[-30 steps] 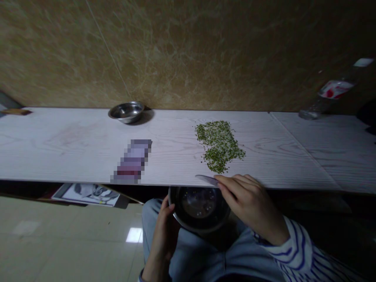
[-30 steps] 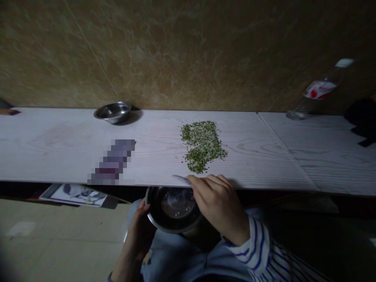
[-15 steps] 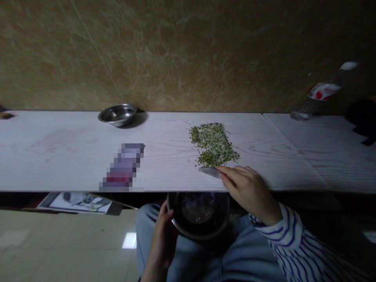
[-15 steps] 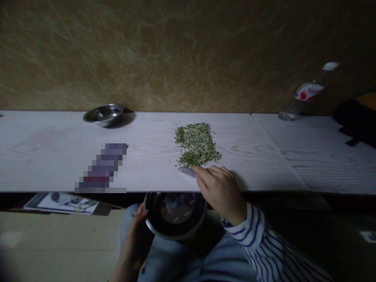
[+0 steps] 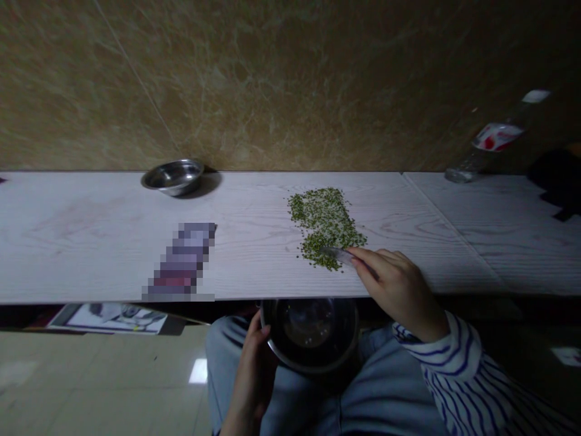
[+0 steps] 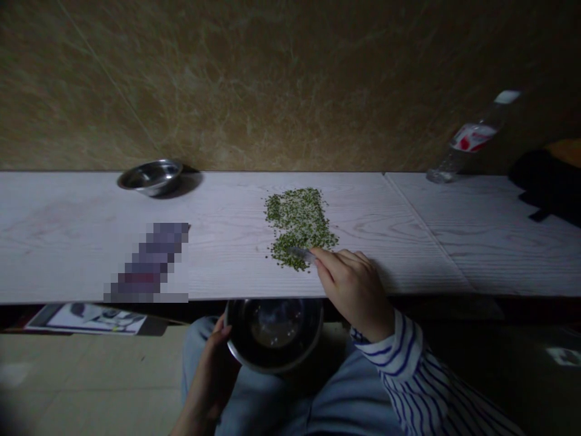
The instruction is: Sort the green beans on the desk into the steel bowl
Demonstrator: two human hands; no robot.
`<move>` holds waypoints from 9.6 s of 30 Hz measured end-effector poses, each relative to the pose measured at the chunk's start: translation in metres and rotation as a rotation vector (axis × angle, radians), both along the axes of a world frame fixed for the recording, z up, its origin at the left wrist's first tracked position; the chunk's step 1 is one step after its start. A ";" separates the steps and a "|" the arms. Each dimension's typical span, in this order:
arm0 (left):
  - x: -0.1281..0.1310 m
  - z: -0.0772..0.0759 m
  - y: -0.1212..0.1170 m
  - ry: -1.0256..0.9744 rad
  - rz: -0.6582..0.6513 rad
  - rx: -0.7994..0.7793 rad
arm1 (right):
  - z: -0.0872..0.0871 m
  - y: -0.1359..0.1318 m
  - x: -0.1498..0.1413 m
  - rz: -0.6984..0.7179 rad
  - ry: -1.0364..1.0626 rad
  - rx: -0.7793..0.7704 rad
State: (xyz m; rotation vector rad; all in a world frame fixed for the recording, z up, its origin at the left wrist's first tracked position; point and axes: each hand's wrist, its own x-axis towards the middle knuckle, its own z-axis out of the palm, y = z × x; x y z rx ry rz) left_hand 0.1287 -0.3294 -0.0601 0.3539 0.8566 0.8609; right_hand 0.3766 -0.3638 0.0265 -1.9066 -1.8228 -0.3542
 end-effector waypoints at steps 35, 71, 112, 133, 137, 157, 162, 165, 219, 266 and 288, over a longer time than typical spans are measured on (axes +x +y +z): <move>0.011 0.007 -0.008 0.036 -0.038 0.040 | 0.004 -0.031 0.001 0.016 -0.028 -0.043; 0.011 0.008 -0.012 -0.023 -0.056 0.051 | 0.003 -0.040 -0.006 0.052 -0.035 -0.073; 0.013 0.009 -0.012 0.013 -0.048 0.057 | 0.003 -0.032 -0.009 0.087 -0.050 -0.026; 0.015 0.016 -0.012 0.005 -0.042 0.060 | 0.009 -0.043 -0.022 0.132 -0.055 -0.065; 0.015 0.016 -0.012 0.019 -0.036 0.065 | 0.009 -0.044 -0.021 0.126 -0.045 -0.080; 0.013 0.016 -0.013 0.029 -0.050 0.063 | 0.006 -0.048 -0.034 0.085 0.016 -0.040; 0.012 0.015 -0.013 0.007 -0.045 0.060 | 0.004 -0.045 -0.032 0.072 0.011 -0.044; 0.012 0.014 -0.012 -0.007 -0.046 0.064 | 0.004 -0.043 -0.035 0.075 0.013 -0.058; -0.002 0.005 -0.003 -0.028 0.009 0.050 | 0.004 -0.007 -0.038 0.002 -0.065 -0.001; -0.012 0.009 0.000 -0.008 0.040 0.067 | 0.008 0.003 -0.051 0.121 -0.064 -0.060; -0.008 0.010 0.000 0.006 0.014 0.092 | 0.008 0.002 -0.056 0.247 0.006 -0.118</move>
